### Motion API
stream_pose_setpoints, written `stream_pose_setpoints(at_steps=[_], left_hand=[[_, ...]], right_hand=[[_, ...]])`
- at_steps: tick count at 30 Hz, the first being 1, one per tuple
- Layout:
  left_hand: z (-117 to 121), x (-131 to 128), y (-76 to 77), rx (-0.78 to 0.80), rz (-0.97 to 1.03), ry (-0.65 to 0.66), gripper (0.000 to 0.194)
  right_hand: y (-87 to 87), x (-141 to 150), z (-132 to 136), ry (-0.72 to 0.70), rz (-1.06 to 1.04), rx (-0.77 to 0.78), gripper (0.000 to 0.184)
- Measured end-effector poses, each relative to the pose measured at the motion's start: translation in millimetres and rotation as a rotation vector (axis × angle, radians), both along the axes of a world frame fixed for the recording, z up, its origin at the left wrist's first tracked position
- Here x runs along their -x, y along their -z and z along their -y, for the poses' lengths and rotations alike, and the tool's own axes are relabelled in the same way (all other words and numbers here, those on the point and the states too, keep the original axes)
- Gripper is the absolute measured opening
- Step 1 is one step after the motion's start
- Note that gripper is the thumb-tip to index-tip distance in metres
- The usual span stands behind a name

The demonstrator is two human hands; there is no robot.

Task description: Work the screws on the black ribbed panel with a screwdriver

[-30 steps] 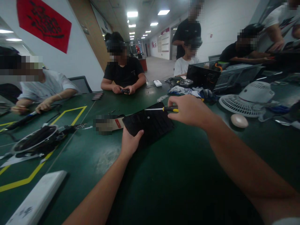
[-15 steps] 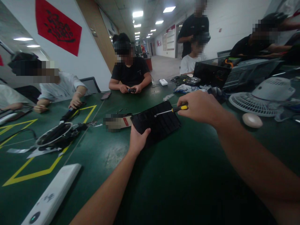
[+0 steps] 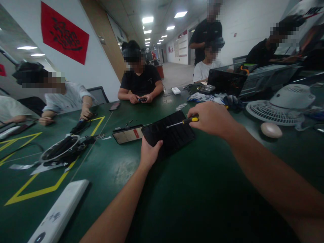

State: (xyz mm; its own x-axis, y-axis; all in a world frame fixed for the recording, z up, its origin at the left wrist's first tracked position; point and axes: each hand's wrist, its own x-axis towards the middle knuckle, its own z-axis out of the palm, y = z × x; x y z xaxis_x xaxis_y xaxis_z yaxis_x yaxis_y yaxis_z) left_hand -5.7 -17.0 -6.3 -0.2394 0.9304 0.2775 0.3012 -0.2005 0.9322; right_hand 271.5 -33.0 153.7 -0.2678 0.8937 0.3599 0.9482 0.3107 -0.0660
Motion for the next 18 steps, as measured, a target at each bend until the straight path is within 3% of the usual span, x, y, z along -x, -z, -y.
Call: stream_pose_setpoints(at_steps=[11, 18], left_hand=[[-4.1, 4.2, 7.4, -0.015, -0.006, 0.002, 0.071], [-1.8, 1.8, 1.7, -0.023, -0.043, -0.004, 0.069]], right_hand=[[0.5, -1.9, 1.1, -0.017, 0.023, -0.052, 0.024], [1.7, -2.6, 1.0, -0.033, 0.024, -0.077, 0.024]])
